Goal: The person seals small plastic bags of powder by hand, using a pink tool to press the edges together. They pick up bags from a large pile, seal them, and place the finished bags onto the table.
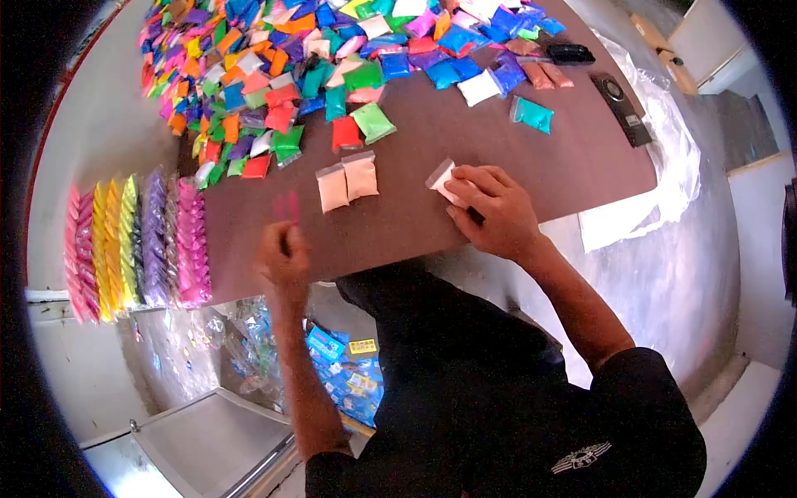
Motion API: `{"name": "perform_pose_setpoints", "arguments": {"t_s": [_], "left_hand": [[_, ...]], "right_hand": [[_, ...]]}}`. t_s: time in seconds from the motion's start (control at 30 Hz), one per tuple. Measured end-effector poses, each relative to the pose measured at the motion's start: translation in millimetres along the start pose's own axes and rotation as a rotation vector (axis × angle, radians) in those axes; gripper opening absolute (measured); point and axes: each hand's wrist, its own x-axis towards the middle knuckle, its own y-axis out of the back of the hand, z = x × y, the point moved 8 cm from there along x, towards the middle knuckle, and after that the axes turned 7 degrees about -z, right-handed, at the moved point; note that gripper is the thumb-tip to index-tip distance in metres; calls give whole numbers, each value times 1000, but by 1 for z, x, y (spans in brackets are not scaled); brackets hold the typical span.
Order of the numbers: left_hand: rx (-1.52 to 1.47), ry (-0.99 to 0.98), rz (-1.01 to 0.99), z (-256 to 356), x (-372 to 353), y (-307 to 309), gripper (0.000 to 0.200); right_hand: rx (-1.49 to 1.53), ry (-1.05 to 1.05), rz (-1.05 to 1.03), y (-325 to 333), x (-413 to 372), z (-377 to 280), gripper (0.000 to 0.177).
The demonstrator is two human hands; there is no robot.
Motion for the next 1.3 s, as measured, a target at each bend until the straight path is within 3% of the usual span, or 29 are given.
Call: {"name": "perform_pose_setpoints", "arguments": {"t_s": [0.13, 0.27, 0.37, 0.47, 0.63, 0.87, 1.03, 1.3], "left_hand": [[-104, -140, -207, 102, -19, -70, 11], [-117, -236, -251, 128, -22, -125, 12], [-32, -193, -285, 131, -19, -137, 12], [-111, -293, -213, 135, -15, -136, 13], [-86, -72, -308, 118, -1, -144, 14], [-6, -71, -324, 117, 11, -138, 17], [-82, -192, -284, 148, 13, -138, 19], [43, -262, -275, 137, 38, -161, 24]], "right_hand": [[5, 7, 15, -2, -3, 1, 30], [3, -9, 27, 1, -5, 1, 27], [25, 25, 75, 5, -5, 0, 24], [19, 35, 74, 3, -4, 0, 23], [23, 20, 81, 3, -5, 2, 21], [28, 28, 68, 2, -4, 2, 18], [45, 25, 72, 2, -5, 2, 17], [49, 21, 96, 3, -5, 3, 18]]}}
